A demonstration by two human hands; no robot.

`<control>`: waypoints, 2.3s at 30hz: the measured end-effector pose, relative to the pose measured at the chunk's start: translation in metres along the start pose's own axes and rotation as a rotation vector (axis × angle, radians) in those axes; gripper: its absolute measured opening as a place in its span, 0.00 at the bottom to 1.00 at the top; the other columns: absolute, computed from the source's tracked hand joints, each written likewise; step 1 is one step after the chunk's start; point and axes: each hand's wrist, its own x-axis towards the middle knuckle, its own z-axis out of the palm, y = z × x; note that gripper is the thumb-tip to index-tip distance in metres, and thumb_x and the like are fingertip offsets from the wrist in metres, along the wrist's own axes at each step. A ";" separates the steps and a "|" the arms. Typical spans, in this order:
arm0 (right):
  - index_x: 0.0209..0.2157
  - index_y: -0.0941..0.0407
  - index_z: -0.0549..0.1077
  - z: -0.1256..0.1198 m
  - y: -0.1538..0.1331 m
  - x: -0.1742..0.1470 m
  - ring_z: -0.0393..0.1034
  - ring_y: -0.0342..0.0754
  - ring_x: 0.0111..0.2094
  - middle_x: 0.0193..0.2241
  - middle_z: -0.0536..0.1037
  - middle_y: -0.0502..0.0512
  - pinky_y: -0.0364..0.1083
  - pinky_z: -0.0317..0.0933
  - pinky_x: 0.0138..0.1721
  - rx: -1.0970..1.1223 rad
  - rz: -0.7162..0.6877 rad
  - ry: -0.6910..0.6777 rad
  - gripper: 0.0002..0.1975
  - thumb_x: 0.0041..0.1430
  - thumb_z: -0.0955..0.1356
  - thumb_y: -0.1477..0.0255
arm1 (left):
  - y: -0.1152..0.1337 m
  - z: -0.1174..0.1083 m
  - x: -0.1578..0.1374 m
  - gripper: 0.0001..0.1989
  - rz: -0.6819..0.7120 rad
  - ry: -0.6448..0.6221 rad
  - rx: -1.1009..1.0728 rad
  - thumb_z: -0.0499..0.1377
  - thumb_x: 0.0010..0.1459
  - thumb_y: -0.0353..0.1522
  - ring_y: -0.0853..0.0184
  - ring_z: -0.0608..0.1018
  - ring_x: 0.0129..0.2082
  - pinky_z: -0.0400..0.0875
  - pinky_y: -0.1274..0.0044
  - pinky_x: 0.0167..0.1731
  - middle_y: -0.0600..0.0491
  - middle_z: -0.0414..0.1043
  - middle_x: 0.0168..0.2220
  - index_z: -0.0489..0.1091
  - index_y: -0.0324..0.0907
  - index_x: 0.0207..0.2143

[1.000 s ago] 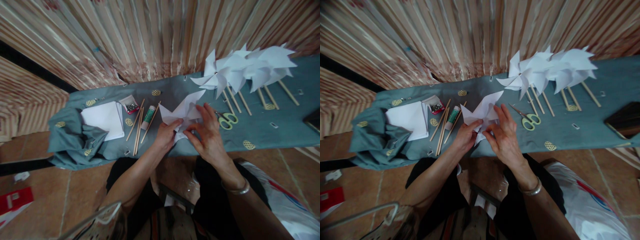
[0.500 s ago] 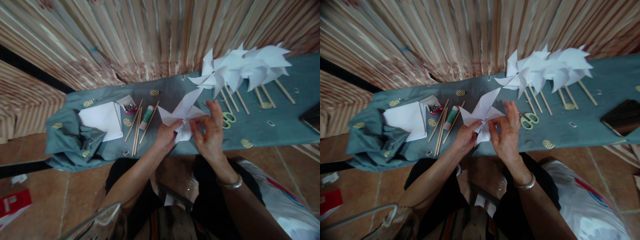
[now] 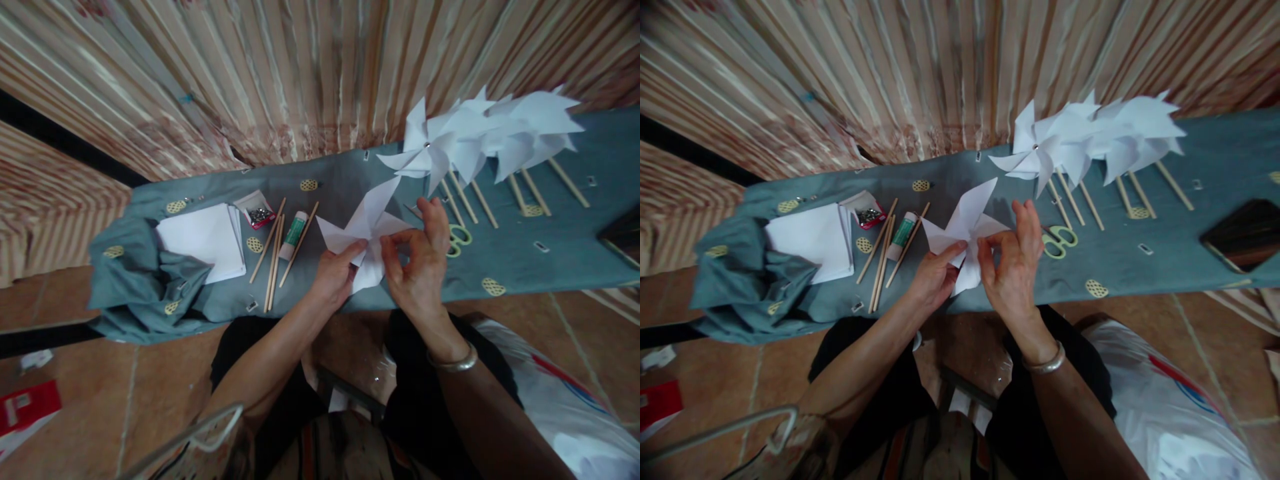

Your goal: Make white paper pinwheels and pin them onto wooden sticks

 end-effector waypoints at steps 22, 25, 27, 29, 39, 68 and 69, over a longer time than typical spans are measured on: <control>0.34 0.52 0.69 0.008 0.001 -0.002 0.54 0.64 0.67 0.63 0.66 0.59 0.73 0.50 0.63 0.002 0.031 -0.010 0.04 0.63 0.65 0.68 | -0.003 0.000 0.001 0.11 0.036 -0.023 -0.058 0.72 0.34 0.28 0.68 0.79 0.27 0.71 0.76 0.35 0.54 0.80 0.26 0.78 0.38 0.25; 0.34 0.52 0.69 0.008 0.001 -0.002 0.51 0.64 0.68 0.65 0.64 0.59 0.73 0.47 0.64 0.040 0.056 -0.033 0.03 0.63 0.66 0.68 | -0.004 -0.001 0.002 0.14 0.036 -0.019 -0.044 0.74 0.33 0.29 0.66 0.80 0.30 0.71 0.75 0.37 0.53 0.80 0.27 0.77 0.38 0.26; 0.34 0.53 0.69 0.008 0.001 -0.002 0.51 0.64 0.69 0.65 0.64 0.60 0.72 0.46 0.64 0.044 0.063 -0.035 0.03 0.62 0.66 0.69 | -0.005 -0.001 0.002 0.15 0.027 -0.012 -0.031 0.74 0.34 0.29 0.63 0.81 0.34 0.71 0.73 0.38 0.52 0.80 0.28 0.77 0.38 0.27; 0.33 0.53 0.69 0.008 0.001 -0.002 0.52 0.64 0.68 0.64 0.65 0.60 0.72 0.47 0.64 0.024 0.060 -0.035 0.03 0.62 0.66 0.70 | -0.006 -0.002 0.002 0.16 0.029 -0.014 -0.032 0.74 0.33 0.30 0.62 0.81 0.35 0.71 0.73 0.40 0.52 0.80 0.29 0.77 0.38 0.28; 0.32 0.54 0.70 0.007 -0.001 -0.001 0.55 0.63 0.67 0.62 0.67 0.63 0.66 0.54 0.61 -0.104 0.051 -0.066 0.02 0.60 0.65 0.72 | -0.009 -0.001 0.003 0.19 0.067 -0.045 -0.034 0.76 0.29 0.32 0.65 0.80 0.32 0.72 0.72 0.41 0.53 0.81 0.29 0.77 0.38 0.28; 0.34 0.52 0.78 -0.026 0.036 0.014 0.76 0.50 0.35 0.34 0.82 0.52 0.51 0.71 0.40 0.873 0.797 -0.257 0.20 0.51 0.73 0.50 | 0.002 -0.013 0.008 0.13 0.067 -0.083 0.223 0.72 0.34 0.30 0.63 0.80 0.31 0.74 0.73 0.36 0.52 0.80 0.28 0.77 0.39 0.27; 0.35 0.52 0.78 -0.029 0.035 0.016 0.75 0.49 0.32 0.32 0.82 0.51 0.50 0.71 0.36 0.898 0.806 -0.319 0.20 0.48 0.75 0.51 | 0.000 -0.013 0.007 0.13 0.072 -0.084 0.255 0.72 0.34 0.30 0.64 0.80 0.30 0.73 0.73 0.35 0.52 0.80 0.28 0.77 0.39 0.27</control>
